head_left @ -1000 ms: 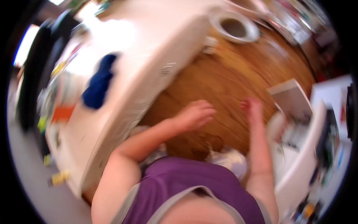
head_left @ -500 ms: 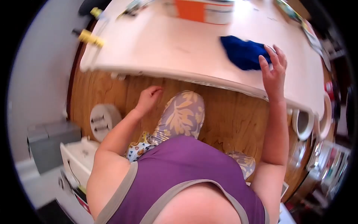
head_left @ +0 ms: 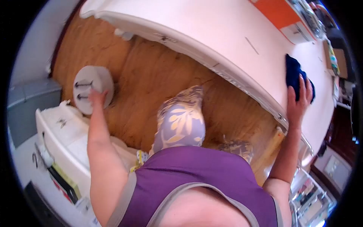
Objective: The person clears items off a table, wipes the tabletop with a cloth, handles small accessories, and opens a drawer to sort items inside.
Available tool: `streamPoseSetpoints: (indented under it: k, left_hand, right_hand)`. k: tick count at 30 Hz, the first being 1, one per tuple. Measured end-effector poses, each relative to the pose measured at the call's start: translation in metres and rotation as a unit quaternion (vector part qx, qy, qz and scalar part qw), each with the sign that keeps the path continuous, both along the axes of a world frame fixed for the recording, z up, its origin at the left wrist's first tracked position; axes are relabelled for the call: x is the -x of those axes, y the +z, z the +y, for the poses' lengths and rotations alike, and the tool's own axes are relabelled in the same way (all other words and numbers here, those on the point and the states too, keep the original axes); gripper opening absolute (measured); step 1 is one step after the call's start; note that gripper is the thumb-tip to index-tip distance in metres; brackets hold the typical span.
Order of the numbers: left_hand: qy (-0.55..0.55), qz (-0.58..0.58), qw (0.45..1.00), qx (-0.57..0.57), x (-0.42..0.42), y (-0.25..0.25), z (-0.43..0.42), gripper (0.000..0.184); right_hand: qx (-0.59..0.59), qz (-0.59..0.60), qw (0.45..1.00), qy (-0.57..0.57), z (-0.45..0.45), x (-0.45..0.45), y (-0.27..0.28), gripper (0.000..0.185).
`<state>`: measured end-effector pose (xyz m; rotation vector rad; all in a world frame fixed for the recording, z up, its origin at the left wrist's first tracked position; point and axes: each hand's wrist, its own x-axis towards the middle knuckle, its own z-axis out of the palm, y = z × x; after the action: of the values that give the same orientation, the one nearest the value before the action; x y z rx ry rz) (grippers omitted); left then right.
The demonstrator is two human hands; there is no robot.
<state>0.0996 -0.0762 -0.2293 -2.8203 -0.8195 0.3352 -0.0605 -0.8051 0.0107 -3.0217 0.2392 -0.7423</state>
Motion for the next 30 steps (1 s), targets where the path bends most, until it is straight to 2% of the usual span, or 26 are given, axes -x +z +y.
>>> streamPoseSetpoints:
  k: [1,2,3,5,6,8,9,11,13,17,21,22,23,24,25,26,27,29,30]
  left_hand:
    - [0.014,0.035,0.998,0.04,-0.002,-0.027,0.029,0.112]
    - [-0.032,-0.018,0.998,-0.06,0.017,-0.014,0.006,0.091]
    - [-0.035,-0.013,0.998,-0.05,0.01,-0.002,0.0,0.091]
    - [-0.099,0.069,0.993,0.001,0.003,0.017,-0.004,0.064]
    - [-0.097,0.073,0.993,0.008,0.003,0.022,-0.007,0.064]
    - [-0.196,0.065,0.976,-0.063,0.004,0.03,-0.012,0.034]
    - [-0.197,0.063,0.976,-0.063,0.005,0.03,-0.012,0.034]
    - [-0.212,0.094,0.971,-0.053,0.009,0.03,-0.009,0.022]
    - [-0.284,0.076,0.955,-0.029,0.013,0.013,0.015,0.025]
    - [-0.318,0.121,0.94,-0.023,0.009,0.02,0.02,0.025]
    - [-0.354,0.169,0.92,-0.004,0.033,-0.004,0.022,0.018]
    - [-0.366,0.2,0.909,0.011,0.047,-0.002,0.007,0.016]
    - [-0.464,0.244,0.849,-0.066,0.062,-0.032,0.022,0.016]
    - [-0.459,0.246,0.852,-0.044,0.082,-0.039,0.006,0.017]
    - [-0.537,0.25,0.806,0.028,0.104,-0.014,-0.025,0.018]
    - [-0.483,0.297,0.822,0.053,0.119,0.024,-0.09,0.018]
    - [-0.481,0.307,0.814,0.108,0.133,0.053,-0.134,0.019]
    - [-0.55,0.307,0.736,0.246,0.156,0.08,-0.189,0.014]
    - [-0.548,0.302,0.741,0.243,0.152,0.081,-0.196,0.014]
  right_hand:
    - [-0.009,0.002,1.0,0.001,0.0,-0.002,0.0,0.045]
    - [0.002,0.001,1.0,0.001,0.01,0.002,0.006,0.044]
    - [0.003,0.005,1.0,0.002,0.01,0.003,0.006,0.044]
    - [0.01,0.012,1.0,0.001,0.01,0.002,0.004,0.044]
    - [0.008,0.01,1.0,0.002,0.009,0.002,0.003,0.044]
    - [0.001,0.01,1.0,0.001,0.01,0.003,0.005,0.044]
    - [0.002,0.008,1.0,0.0,0.012,0.002,0.006,0.044]
    - [-0.003,0.008,1.0,-0.013,0.012,0.003,0.006,0.044]
    - [-0.027,-0.003,1.0,0.003,0.01,0.002,0.008,0.047]
    - [-0.042,0.006,0.999,-0.029,0.018,0.002,0.013,0.047]
    - [-0.046,0.007,0.998,-0.038,0.023,0.006,0.016,0.049]
    - [-0.054,0.006,0.998,-0.035,0.024,0.008,0.018,0.049]
    - [-0.064,0.007,0.997,-0.031,0.027,0.009,0.02,0.049]
    - [-0.067,0.01,0.997,-0.045,0.029,0.01,0.019,0.05]
    - [-0.071,0.002,0.996,-0.046,0.03,0.009,0.022,0.05]
    - [-0.075,0.002,0.996,-0.044,0.029,0.008,0.023,0.049]
    - [-0.082,0.008,0.996,-0.045,0.03,0.011,0.023,0.049]
    - [-0.075,0.007,0.996,-0.047,0.029,0.014,0.021,0.049]
    - [-0.082,0.008,0.995,-0.048,0.028,0.013,0.022,0.049]
